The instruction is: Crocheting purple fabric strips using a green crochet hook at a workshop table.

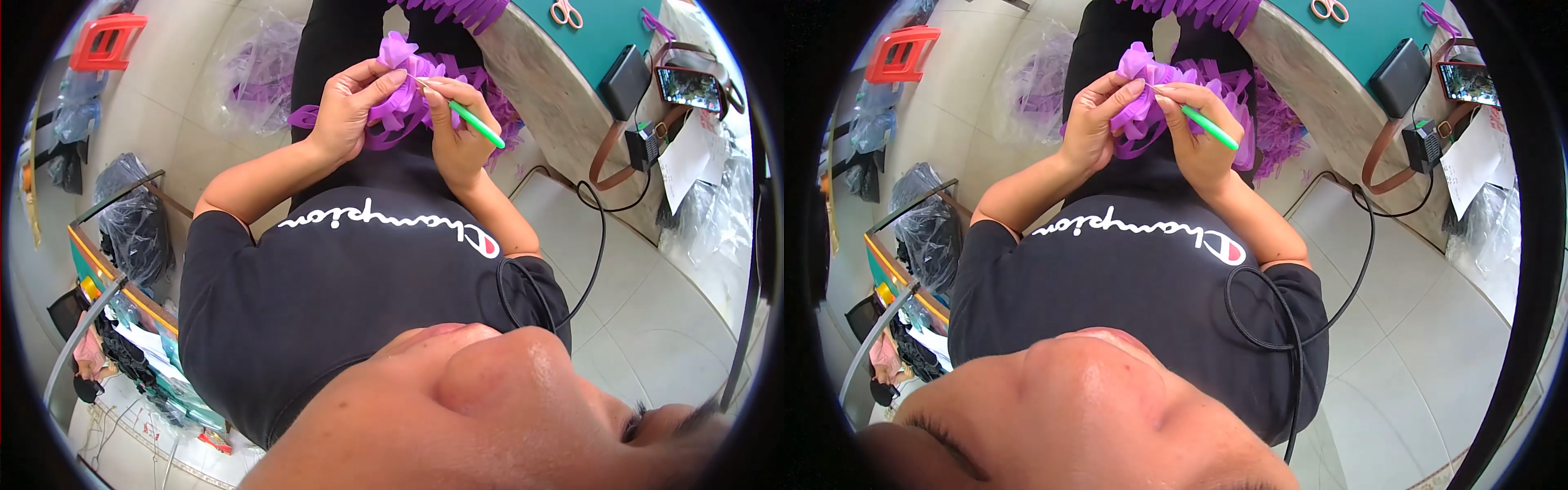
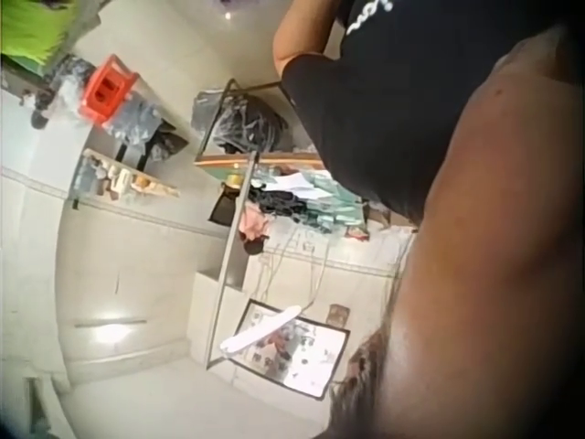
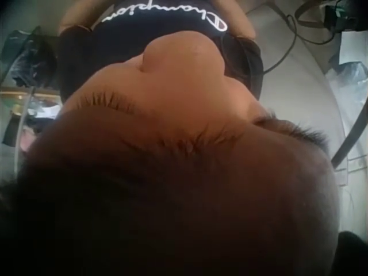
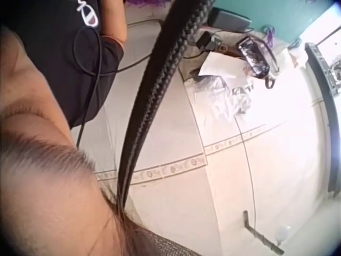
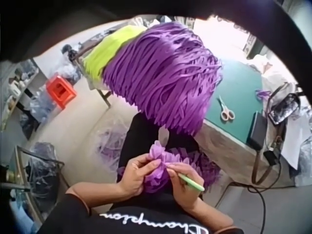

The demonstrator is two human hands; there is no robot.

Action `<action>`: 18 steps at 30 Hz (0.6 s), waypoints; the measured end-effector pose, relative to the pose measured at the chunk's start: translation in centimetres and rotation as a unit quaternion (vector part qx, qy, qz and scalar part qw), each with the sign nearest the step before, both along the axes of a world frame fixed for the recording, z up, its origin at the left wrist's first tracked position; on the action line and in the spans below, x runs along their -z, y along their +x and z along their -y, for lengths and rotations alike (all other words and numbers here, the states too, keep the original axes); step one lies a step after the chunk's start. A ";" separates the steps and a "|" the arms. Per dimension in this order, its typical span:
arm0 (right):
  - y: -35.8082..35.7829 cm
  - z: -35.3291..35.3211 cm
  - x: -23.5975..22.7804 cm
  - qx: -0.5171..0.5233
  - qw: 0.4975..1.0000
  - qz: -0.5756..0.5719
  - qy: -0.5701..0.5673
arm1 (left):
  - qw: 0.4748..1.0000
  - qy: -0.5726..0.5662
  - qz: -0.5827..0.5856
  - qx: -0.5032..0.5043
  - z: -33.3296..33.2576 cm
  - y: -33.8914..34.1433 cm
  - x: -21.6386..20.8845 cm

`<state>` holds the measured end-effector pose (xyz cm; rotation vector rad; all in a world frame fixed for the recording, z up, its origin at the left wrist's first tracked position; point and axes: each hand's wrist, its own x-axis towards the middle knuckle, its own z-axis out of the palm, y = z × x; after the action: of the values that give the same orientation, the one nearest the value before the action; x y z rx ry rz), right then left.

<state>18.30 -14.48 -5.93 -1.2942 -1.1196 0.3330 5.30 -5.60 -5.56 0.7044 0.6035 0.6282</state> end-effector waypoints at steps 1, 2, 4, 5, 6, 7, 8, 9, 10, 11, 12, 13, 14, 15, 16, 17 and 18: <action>-0.1 0.0 0.1 0.001 1.000 -0.001 -0.001 | 1.000 -0.006 -0.005 0.002 0.0 0.0 -0.1; -0.1 -0.1 0.3 0.005 1.000 -0.015 0.008 | 1.000 -0.007 -0.006 0.003 -0.1 0.0 -0.1; -0.2 -0.2 0.3 0.009 0.999 -0.030 0.014 | 1.000 -0.016 0.000 0.008 -0.2 0.0 -0.1; -0.2 -0.2 0.2 0.009 1.000 -0.017 0.012 | 1.000 -0.014 0.000 0.009 -0.1 0.0 -0.3; -0.2 -0.1 0.1 0.008 1.000 -0.003 0.010 | 1.000 -0.012 0.000 0.006 0.0 0.1 -0.6; -0.2 -0.1 0.2 0.009 1.000 -0.003 0.011 | 1.000 -0.010 0.000 0.002 0.1 0.1 -0.7; -0.3 -0.2 0.3 0.013 1.000 -0.011 0.014 | 1.000 -0.010 0.000 0.003 0.0 0.1 -0.6; -0.4 -0.2 0.4 0.017 1.000 -0.019 0.017 | 1.000 -0.006 0.006 0.005 -0.1 0.0 -0.4; -0.3 -0.3 0.3 0.017 1.000 -0.019 0.017 | 1.000 -0.002 0.013 0.006 -0.1 0.0 -0.3; -0.2 -0.3 0.2 0.021 1.000 0.004 0.016 | 1.000 -0.002 0.013 0.007 -0.1 0.0 -0.3; -0.2 -0.3 0.1 0.025 0.999 0.027 0.015 | 1.000 -0.002 0.008 0.002 -0.1 0.1 -0.3; -0.2 -0.3 0.0 0.025 0.999 0.027 0.015 | 1.000 -0.002 0.004 -0.003 -0.1 0.1 -0.4; -0.1 -0.3 -0.1 0.025 0.999 0.035 0.015 | 1.000 -0.002 0.004 -0.003 0.0 0.2 -0.5; -0.1 -0.3 -0.2 0.025 0.999 0.042 0.014 | 1.000 -0.005 0.002 -0.009 0.0 0.2 -0.5; -0.1 -0.3 -0.1 0.025 0.999 0.042 0.014 | 1.000 -0.007 0.001 -0.015 0.0 0.3 -0.6; -0.1 -0.4 0.0 0.027 0.998 0.053 0.016 | 1.000 -0.007 0.001 -0.015 0.1 0.3 -0.3; -0.2 -0.4 0.0 0.028 0.997 0.063 0.017 | 1.000 0.012 0.002 -0.028 0.1 0.4 0.1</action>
<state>18.13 -14.04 -5.90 -1.3281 -1.1867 0.1917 5.65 -5.72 -5.67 0.7103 0.6147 0.6899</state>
